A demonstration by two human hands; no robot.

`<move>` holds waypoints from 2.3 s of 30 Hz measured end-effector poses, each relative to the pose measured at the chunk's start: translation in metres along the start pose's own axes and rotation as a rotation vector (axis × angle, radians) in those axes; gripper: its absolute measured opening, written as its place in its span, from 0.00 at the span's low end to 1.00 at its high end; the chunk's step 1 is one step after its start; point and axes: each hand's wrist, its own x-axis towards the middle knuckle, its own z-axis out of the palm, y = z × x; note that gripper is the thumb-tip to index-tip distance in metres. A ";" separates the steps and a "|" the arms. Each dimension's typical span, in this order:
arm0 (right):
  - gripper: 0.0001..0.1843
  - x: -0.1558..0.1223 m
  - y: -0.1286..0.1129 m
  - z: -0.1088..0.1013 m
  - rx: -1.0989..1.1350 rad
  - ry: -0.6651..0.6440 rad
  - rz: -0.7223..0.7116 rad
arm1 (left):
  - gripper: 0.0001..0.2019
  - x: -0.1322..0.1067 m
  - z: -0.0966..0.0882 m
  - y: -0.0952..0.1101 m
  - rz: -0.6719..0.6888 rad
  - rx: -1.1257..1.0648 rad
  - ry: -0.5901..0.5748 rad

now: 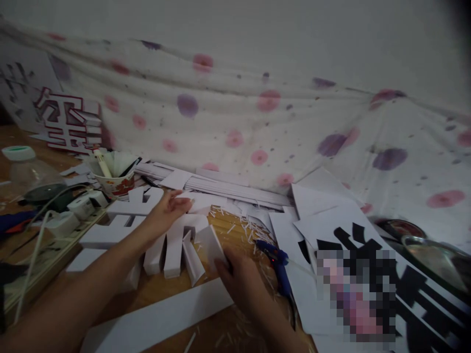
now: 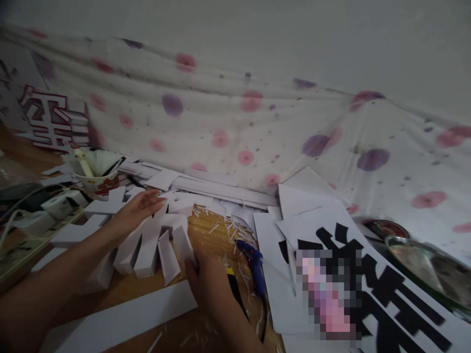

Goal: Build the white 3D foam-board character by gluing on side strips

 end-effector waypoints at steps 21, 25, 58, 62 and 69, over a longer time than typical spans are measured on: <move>0.11 0.020 -0.013 0.029 -0.197 -0.274 0.058 | 0.18 0.008 -0.003 -0.059 0.410 1.085 -0.076; 0.11 0.022 -0.016 0.029 -0.204 -0.283 0.067 | 0.18 0.008 -0.003 -0.058 0.413 1.094 -0.079; 0.16 0.011 0.032 0.022 0.075 -0.249 -0.020 | 0.13 -0.005 -0.002 -0.035 0.355 1.056 -0.096; 0.11 0.011 0.032 0.030 0.123 -0.225 -0.061 | 0.13 -0.005 -0.001 -0.034 0.377 1.089 -0.136; 0.11 0.010 0.021 0.037 0.097 -0.234 -0.067 | 0.13 -0.004 -0.001 -0.039 0.381 1.064 -0.118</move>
